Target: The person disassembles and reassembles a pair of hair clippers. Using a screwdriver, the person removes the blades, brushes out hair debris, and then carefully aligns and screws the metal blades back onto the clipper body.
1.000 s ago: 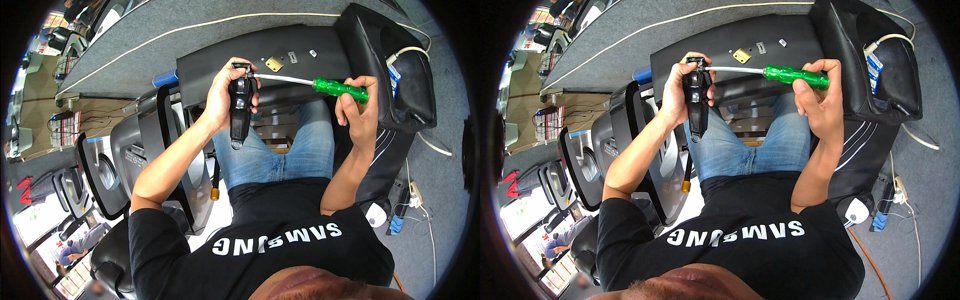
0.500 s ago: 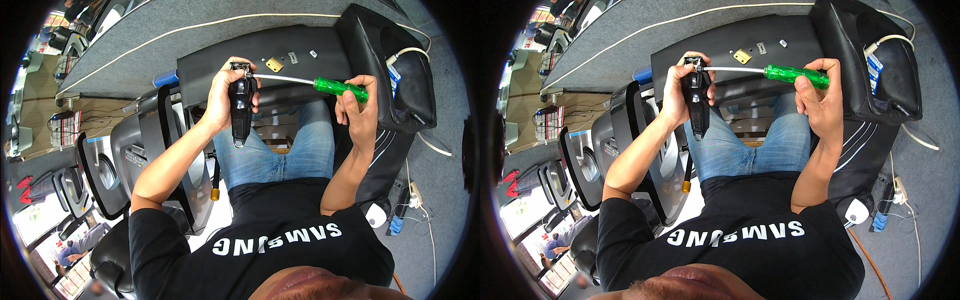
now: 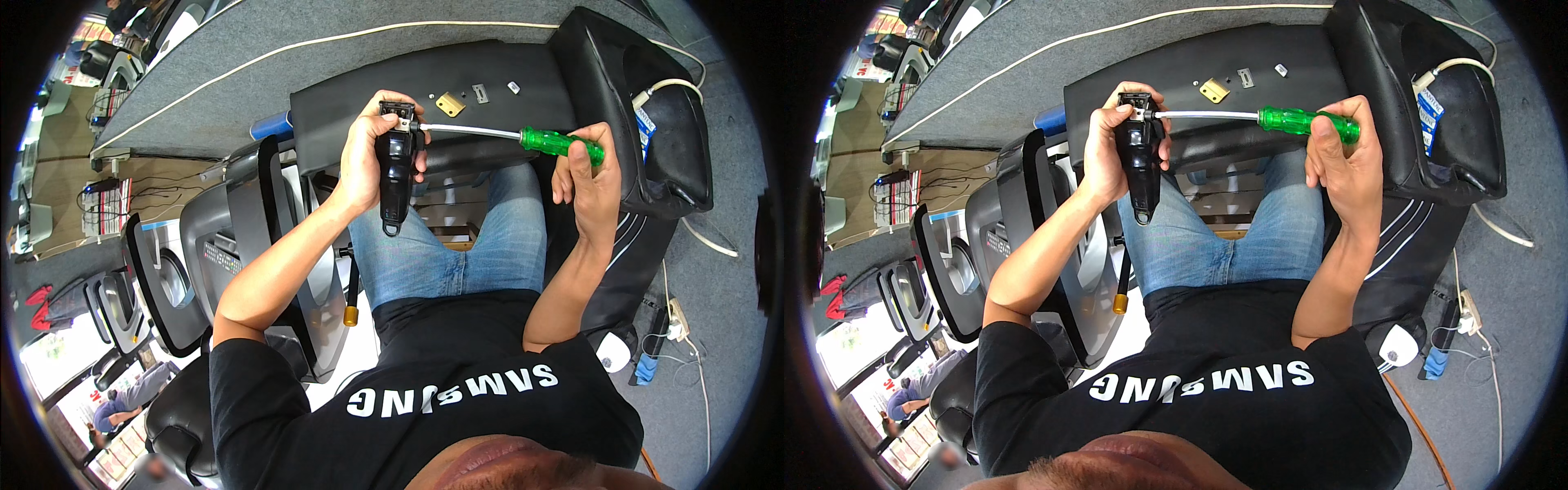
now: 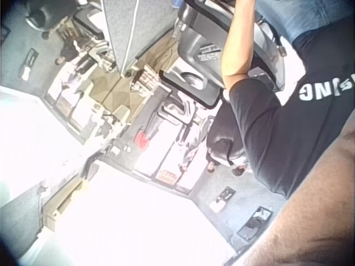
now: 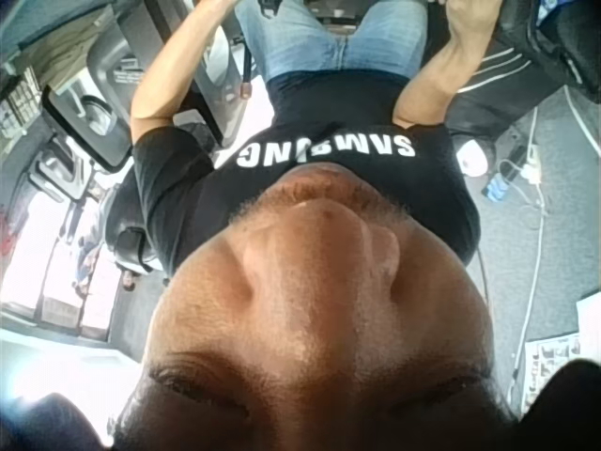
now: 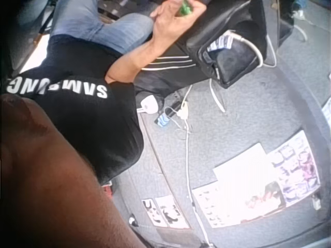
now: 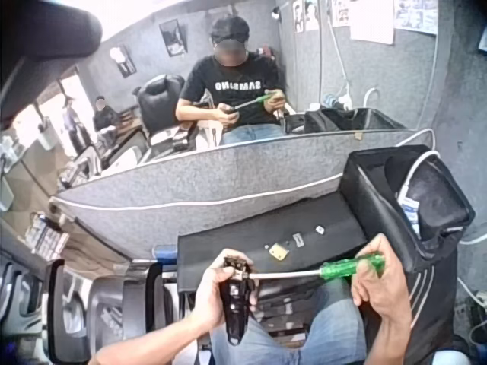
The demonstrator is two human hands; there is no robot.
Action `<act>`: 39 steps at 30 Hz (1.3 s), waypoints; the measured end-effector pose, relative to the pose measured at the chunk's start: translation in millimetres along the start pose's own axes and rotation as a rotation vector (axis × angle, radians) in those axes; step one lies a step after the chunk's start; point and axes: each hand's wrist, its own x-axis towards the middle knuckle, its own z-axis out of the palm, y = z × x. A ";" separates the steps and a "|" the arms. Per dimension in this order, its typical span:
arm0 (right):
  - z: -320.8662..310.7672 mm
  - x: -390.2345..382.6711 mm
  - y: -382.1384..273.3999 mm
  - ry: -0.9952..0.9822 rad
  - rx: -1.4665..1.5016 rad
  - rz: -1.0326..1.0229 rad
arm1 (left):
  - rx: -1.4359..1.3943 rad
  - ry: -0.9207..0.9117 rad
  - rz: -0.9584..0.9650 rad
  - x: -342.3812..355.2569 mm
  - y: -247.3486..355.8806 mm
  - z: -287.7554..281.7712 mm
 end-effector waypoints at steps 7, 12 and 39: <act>0.3 -0.7 1.2 0.034 -0.009 -0.090 | -0.007 -0.003 -0.035 -0.5 1.4 1.1; -4.3 -0.5 3.8 0.010 0.011 -0.059 | 0.002 -0.015 -0.036 -0.7 1.4 2.5; 9.3 -0.2 -4.6 -0.001 -0.033 -0.129 | -0.113 -0.036 -0.101 2.4 1.0 -2.2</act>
